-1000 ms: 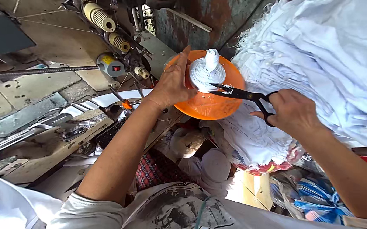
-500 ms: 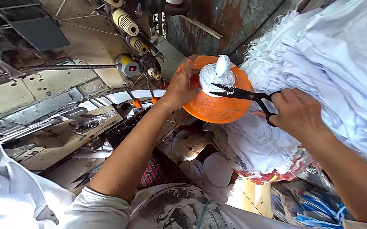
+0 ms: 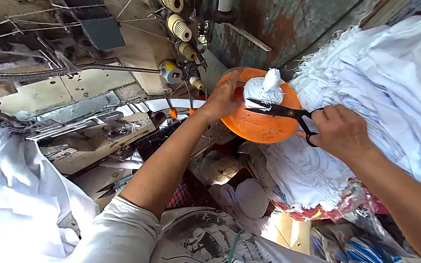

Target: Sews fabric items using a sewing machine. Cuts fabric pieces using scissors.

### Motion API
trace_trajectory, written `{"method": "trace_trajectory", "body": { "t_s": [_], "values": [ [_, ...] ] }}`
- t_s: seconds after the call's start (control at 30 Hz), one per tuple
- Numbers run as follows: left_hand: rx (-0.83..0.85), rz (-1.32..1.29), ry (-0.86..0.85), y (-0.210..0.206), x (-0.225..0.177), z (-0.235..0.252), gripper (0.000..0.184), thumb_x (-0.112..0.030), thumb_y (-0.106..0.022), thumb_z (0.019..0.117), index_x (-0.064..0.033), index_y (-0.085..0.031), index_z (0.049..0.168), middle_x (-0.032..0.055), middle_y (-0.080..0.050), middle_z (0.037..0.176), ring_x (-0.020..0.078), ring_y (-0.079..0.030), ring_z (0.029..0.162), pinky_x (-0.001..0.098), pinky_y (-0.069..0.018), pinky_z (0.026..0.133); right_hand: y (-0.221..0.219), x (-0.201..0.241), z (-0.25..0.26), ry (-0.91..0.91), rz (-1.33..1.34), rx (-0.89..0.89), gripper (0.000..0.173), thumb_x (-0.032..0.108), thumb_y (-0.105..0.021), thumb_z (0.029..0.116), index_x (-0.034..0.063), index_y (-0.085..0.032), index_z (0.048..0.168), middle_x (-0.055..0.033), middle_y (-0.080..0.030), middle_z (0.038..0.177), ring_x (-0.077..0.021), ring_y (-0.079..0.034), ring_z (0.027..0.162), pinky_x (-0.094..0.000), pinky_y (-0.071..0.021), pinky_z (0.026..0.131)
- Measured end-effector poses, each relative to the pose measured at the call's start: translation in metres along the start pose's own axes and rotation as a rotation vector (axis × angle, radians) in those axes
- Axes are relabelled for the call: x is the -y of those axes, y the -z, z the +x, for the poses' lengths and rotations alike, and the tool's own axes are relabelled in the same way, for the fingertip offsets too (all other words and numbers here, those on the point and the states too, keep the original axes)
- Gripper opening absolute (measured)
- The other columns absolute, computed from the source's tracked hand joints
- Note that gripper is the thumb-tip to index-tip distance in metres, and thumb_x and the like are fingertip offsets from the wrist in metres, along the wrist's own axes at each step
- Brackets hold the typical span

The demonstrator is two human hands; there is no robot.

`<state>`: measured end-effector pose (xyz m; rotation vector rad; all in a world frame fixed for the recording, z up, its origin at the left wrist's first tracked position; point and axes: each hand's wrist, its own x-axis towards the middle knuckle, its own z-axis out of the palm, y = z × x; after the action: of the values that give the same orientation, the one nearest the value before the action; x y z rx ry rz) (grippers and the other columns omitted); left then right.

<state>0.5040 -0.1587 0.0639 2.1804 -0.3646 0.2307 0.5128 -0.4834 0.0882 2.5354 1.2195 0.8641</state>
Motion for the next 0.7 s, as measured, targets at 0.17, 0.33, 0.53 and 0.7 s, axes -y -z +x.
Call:
{"method": "trace_trajectory", "body": {
  "t_s": [0.17, 0.33, 0.53, 0.7],
  "values": [
    [0.003, 0.0, 0.014, 0.0, -0.001, 0.0, 0.088, 0.004, -0.075, 0.0859, 0.0003, -0.025, 0.158, 0.0176, -0.065, 0.137, 0.0285, -0.06, 0.13, 0.0449, -0.0439, 0.113, 0.0, -0.001, -0.003, 0.029, 0.065, 0.001, 0.043, 0.03, -0.071, 0.0876, -0.0103, -0.058, 0.081, -0.0268, -0.057, 0.072, -0.0482, -0.064, 0.066, -0.0519, -0.048, 0.049],
    [0.018, -0.014, -0.039, 0.0, 0.006, 0.001, 0.091, 0.004, -0.074, 0.0816, 0.0002, -0.025, 0.158, 0.0183, -0.064, 0.137, 0.0292, -0.061, 0.13, 0.0476, -0.0458, 0.112, 0.01, 0.009, -0.005, -0.107, 0.185, 0.117, 0.058, 0.047, -0.079, 0.0825, -0.0077, -0.059, 0.081, -0.024, -0.059, 0.072, -0.0448, -0.065, 0.068, -0.0535, -0.0491, 0.051],
    [0.029, 0.162, 0.019, -0.004, -0.004, 0.003, 0.121, -0.041, -0.092, 0.0731, -0.0028, -0.019, 0.162, 0.023, -0.059, 0.142, 0.0392, -0.057, 0.132, 0.057, -0.0421, 0.112, 0.033, 0.013, -0.031, -0.387, 0.316, 0.108, 0.066, 0.058, -0.071, 0.0842, -0.0066, -0.059, 0.082, -0.0191, -0.055, 0.069, -0.0372, -0.056, 0.059, -0.0524, -0.0427, 0.051],
    [0.072, 0.124, -0.01, 0.001, -0.006, 0.01, 0.119, -0.023, -0.092, 0.0743, -0.0019, -0.014, 0.162, 0.0197, -0.058, 0.144, 0.0334, -0.055, 0.136, 0.0501, -0.041, 0.115, 0.033, 0.004, -0.054, -0.329, 0.119, 0.082, 0.068, 0.057, -0.068, 0.0868, -0.0099, -0.058, 0.082, -0.0284, -0.06, 0.076, -0.0499, -0.064, 0.071, -0.0578, -0.0477, 0.054]
  ]
}}
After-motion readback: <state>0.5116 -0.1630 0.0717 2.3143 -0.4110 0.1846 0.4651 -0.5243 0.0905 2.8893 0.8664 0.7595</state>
